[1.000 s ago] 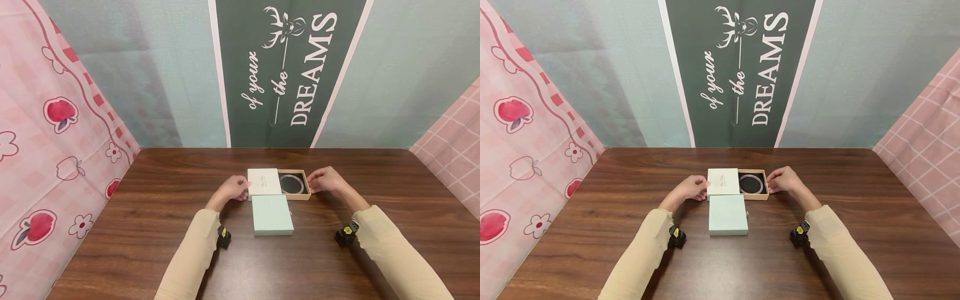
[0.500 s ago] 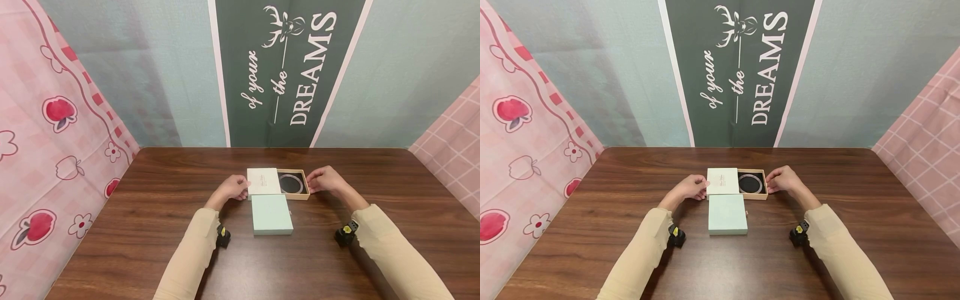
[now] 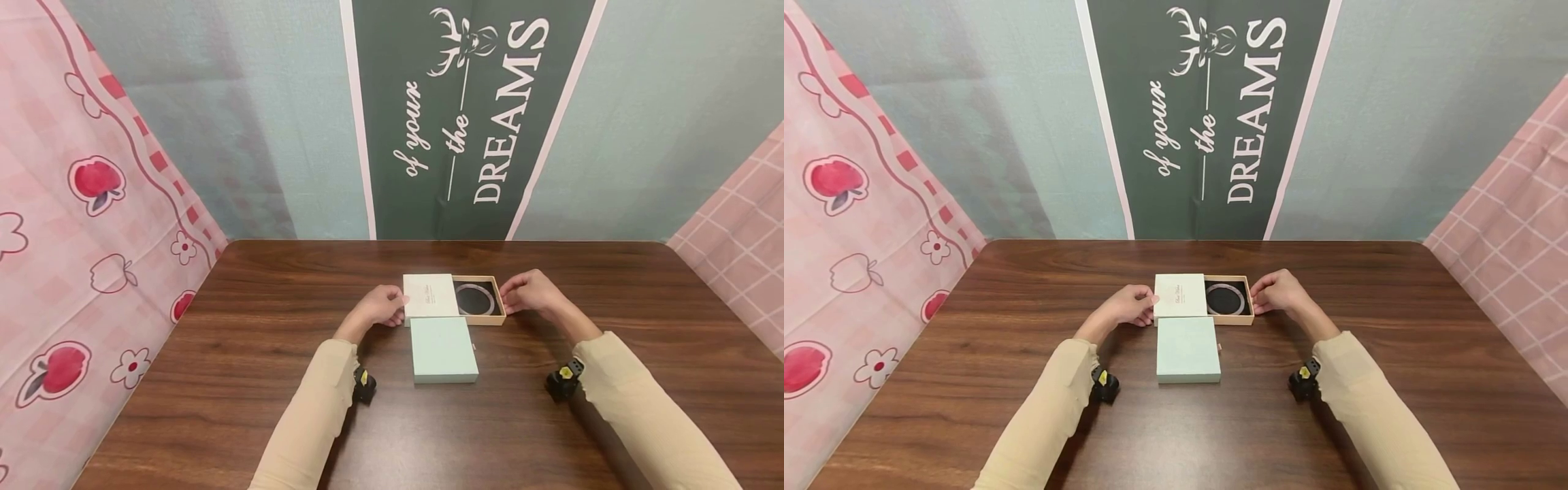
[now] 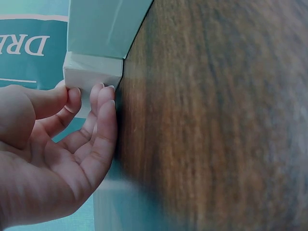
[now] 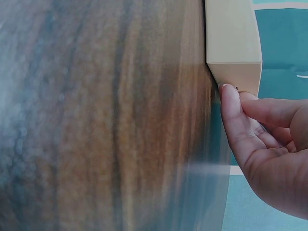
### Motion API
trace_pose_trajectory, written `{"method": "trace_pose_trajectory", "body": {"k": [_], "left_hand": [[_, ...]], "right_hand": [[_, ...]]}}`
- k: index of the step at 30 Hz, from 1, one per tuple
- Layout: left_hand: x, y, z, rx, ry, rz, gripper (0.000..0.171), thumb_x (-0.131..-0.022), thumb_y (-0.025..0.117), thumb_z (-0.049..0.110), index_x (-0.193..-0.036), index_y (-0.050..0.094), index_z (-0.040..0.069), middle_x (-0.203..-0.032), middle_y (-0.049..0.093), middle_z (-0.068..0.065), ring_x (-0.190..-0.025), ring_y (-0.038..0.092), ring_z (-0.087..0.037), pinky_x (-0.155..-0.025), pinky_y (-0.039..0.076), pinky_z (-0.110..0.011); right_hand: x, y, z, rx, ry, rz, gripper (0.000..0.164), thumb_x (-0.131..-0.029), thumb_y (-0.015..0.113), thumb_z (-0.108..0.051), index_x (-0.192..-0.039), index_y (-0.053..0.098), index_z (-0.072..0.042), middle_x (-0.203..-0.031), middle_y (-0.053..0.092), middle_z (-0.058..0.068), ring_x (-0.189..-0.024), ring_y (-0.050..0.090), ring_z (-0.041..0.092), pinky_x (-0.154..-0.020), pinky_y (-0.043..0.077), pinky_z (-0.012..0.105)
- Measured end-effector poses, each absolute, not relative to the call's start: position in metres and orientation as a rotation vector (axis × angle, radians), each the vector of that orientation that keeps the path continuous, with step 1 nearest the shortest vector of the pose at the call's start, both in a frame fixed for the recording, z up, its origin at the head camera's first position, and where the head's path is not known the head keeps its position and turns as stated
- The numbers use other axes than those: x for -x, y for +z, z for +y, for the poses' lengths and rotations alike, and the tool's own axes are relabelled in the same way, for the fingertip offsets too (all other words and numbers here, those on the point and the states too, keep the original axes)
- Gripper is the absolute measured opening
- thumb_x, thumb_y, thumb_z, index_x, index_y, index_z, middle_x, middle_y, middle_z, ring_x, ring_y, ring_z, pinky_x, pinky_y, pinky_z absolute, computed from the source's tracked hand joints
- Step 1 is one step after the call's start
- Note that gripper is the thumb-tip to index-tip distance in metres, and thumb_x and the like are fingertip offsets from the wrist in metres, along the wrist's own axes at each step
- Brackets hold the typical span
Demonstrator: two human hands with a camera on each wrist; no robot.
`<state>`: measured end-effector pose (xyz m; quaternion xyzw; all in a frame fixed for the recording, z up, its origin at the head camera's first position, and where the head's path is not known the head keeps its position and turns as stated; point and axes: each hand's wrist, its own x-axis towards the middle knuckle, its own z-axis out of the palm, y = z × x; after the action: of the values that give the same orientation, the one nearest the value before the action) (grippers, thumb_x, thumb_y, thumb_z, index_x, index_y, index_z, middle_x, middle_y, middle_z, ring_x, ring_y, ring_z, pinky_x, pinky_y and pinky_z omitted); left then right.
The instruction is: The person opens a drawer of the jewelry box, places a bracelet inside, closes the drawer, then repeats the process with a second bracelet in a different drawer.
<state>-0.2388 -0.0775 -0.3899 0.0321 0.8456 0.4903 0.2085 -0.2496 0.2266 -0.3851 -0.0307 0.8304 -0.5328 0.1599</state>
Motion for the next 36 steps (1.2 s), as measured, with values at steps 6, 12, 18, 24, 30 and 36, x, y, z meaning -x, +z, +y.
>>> {"method": "trace_pose_trajectory", "body": {"k": [6, 12, 18, 24, 30, 36], "left_hand": [[0.239, -0.390, -0.077, -0.092, 1.358, 2.352, 0.023, -0.095, 0.050, 0.018, -0.077, 0.051, 0.003, -0.068, 0.056, -0.008, -0.058, 0.054, -0.015, -0.056, 0.050, -0.024], [0.238, -0.390, -0.077, -0.086, 1.358, 2.352, 0.022, -0.095, 0.050, 0.018, -0.079, 0.052, 0.002, -0.069, 0.056, -0.009, -0.059, 0.054, -0.016, -0.057, 0.050, -0.025], [0.237, -0.390, -0.076, -0.086, 1.359, 2.354, 0.022, -0.095, 0.051, 0.018, -0.080, 0.052, 0.002, -0.069, 0.056, -0.009, -0.059, 0.054, -0.016, -0.057, 0.051, -0.025], [0.237, -0.391, -0.077, -0.084, 1.346, 2.361, 0.022, -0.095, 0.050, 0.019, -0.080, 0.052, 0.003, -0.069, 0.056, -0.008, -0.059, 0.054, -0.016, -0.057, 0.050, -0.025], [0.237, -0.391, -0.077, -0.086, 1.347, 2.363, 0.022, -0.095, 0.050, 0.019, -0.079, 0.052, 0.003, -0.070, 0.056, -0.008, -0.059, 0.054, -0.016, -0.058, 0.051, -0.025], [0.236, -0.390, -0.077, -0.085, 1.338, 2.372, 0.022, -0.095, 0.050, 0.019, -0.080, 0.052, 0.003, -0.070, 0.056, -0.008, -0.060, 0.054, -0.016, -0.058, 0.051, -0.026]], "right_hand": [[0.250, -0.384, 0.227, 0.077, -1.516, 2.388, 0.016, -0.081, 0.052, 0.014, -0.096, 0.056, 0.020, -0.072, 0.060, 0.014, -0.060, 0.061, 0.021, -0.061, 0.054, 0.035], [0.251, -0.385, 0.227, 0.078, -1.492, 2.414, 0.017, -0.082, 0.054, 0.013, -0.097, 0.056, 0.019, -0.073, 0.060, 0.013, -0.061, 0.062, 0.021, -0.062, 0.054, 0.035], [0.250, -0.386, 0.227, 0.091, -1.490, 2.438, 0.016, -0.081, 0.054, 0.012, -0.096, 0.057, 0.019, -0.071, 0.060, 0.012, -0.060, 0.061, 0.021, -0.061, 0.054, 0.035], [0.248, -0.384, 0.222, 0.125, -1.512, 2.434, 0.016, -0.081, 0.055, 0.013, -0.096, 0.056, 0.020, -0.072, 0.060, 0.013, -0.060, 0.062, 0.020, -0.061, 0.054, 0.036], [0.248, -0.383, 0.216, 0.145, -1.499, 2.431, 0.015, -0.082, 0.054, 0.013, -0.095, 0.057, 0.020, -0.073, 0.060, 0.015, -0.060, 0.062, 0.020, -0.063, 0.054, 0.038], [0.249, -0.382, 0.215, 0.112, -1.479, 2.405, 0.016, -0.084, 0.050, 0.012, -0.098, 0.056, 0.019, -0.075, 0.059, 0.016, -0.062, 0.062, 0.020, -0.066, 0.053, 0.039]]}}
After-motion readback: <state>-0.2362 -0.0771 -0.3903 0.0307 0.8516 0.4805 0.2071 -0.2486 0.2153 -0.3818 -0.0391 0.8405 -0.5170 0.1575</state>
